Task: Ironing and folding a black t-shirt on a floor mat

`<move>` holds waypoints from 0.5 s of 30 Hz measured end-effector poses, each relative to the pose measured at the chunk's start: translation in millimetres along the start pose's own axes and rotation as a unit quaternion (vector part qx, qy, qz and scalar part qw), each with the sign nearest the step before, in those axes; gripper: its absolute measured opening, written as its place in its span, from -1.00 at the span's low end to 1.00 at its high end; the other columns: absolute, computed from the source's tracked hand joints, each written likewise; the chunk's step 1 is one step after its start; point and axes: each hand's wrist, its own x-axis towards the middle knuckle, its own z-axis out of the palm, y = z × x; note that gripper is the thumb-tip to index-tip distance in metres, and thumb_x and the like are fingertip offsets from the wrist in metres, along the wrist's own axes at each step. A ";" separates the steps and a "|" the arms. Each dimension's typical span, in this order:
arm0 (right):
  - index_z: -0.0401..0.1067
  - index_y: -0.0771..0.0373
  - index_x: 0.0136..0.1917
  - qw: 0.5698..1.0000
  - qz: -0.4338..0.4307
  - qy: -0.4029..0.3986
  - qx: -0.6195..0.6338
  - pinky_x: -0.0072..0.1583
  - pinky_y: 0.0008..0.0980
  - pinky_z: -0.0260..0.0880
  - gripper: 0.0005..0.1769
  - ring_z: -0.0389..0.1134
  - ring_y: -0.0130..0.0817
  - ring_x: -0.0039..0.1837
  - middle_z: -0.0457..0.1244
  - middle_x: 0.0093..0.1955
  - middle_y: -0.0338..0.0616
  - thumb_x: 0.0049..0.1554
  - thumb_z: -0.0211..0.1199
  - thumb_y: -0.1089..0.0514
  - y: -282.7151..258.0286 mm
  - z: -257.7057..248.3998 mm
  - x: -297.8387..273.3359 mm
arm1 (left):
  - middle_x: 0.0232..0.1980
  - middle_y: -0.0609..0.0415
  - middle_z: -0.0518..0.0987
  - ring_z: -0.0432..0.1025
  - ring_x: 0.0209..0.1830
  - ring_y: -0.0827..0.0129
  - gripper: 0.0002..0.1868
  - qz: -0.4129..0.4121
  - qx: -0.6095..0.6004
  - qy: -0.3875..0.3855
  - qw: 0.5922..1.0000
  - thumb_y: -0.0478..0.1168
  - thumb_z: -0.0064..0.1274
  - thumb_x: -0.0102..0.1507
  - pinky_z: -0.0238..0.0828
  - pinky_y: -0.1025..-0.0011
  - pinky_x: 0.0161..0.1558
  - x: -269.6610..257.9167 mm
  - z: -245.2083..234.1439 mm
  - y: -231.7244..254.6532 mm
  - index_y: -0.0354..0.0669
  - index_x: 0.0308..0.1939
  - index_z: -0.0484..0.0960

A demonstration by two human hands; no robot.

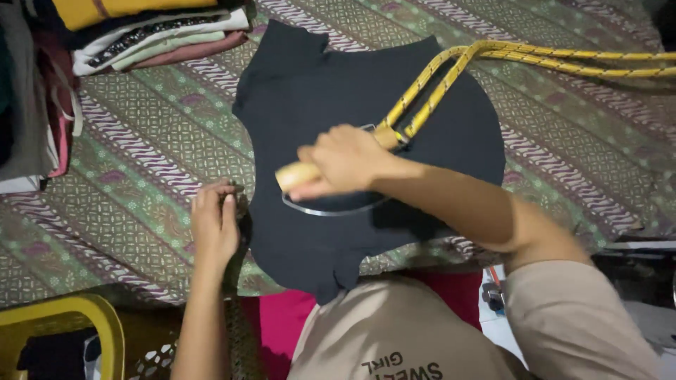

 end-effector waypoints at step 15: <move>0.57 0.19 -0.10 0.944 0.284 0.112 -0.125 -0.20 -0.02 0.45 -0.03 0.45 0.12 -0.23 0.39 -0.31 0.09 0.17 0.02 -0.79 155.3 13.2 -39.4 | 0.26 0.05 0.53 0.28 0.29 0.07 -0.71 -0.013 0.123 -0.056 0.991 -0.18 -0.02 0.37 0.11 0.05 0.29 -11.7 14.4 23.8 -0.12 0.14 0.58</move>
